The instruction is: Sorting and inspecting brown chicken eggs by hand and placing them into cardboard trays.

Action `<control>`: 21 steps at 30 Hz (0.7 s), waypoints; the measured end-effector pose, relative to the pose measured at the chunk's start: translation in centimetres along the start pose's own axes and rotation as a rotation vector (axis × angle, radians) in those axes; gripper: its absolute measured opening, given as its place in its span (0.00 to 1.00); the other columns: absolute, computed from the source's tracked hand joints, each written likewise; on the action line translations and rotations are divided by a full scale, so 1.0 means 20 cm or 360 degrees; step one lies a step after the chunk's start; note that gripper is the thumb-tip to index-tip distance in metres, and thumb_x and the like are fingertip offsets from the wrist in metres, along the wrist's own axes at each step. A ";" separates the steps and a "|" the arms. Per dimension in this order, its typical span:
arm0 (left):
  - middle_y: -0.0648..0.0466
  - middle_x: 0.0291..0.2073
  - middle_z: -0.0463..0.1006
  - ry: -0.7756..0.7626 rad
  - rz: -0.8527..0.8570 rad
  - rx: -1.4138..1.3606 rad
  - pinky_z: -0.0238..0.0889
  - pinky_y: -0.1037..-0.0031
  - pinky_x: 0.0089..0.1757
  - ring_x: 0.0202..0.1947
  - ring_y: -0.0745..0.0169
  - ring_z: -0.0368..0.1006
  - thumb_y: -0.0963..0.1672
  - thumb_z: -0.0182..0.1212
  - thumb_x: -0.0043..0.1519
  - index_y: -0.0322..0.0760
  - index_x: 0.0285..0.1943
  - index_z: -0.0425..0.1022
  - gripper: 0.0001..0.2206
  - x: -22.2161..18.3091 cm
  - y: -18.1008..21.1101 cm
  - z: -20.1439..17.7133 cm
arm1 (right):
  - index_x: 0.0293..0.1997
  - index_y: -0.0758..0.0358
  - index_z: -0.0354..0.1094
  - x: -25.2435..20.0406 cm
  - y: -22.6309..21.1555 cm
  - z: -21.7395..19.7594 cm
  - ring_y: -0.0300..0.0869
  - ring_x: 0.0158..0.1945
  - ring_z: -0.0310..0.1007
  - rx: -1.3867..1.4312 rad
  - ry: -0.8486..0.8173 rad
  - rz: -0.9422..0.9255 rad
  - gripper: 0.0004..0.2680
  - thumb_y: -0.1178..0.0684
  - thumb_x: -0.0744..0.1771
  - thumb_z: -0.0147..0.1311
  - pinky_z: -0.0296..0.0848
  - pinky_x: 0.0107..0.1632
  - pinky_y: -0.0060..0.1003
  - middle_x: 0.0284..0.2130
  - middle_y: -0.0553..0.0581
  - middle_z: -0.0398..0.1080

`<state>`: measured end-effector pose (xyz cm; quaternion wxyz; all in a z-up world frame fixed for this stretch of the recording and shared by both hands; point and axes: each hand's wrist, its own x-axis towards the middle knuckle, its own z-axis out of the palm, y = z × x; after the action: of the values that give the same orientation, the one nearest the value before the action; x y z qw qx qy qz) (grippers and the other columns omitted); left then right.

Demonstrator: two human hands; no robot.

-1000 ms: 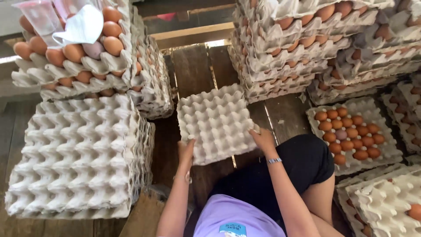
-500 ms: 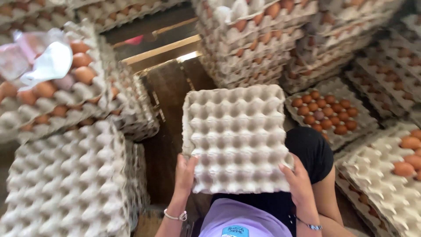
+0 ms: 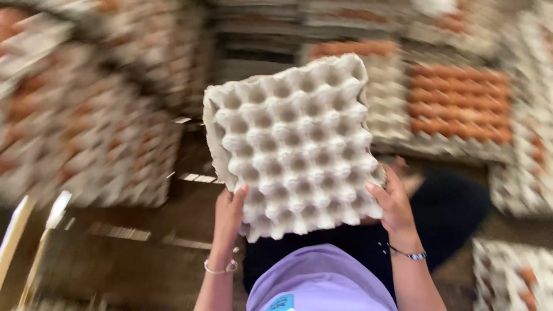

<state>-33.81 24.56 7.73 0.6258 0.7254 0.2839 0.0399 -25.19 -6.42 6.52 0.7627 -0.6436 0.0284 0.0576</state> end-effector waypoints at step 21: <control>0.32 0.60 0.57 -0.0411 -0.0089 -0.0375 0.57 0.54 0.59 0.59 0.39 0.66 0.40 0.51 0.64 0.31 0.70 0.44 0.26 0.55 0.00 0.88 | 0.58 0.50 0.70 1.25 0.33 -2.22 0.49 0.50 0.73 -0.0930 0.1091 0.0004 0.21 0.46 0.61 0.70 0.77 0.42 0.39 0.49 0.61 0.70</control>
<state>-17.29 14.09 0.77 0.7385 0.6381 0.2145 -0.0380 0.08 -47.87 -10.39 0.4955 -0.8138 0.2627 -0.1524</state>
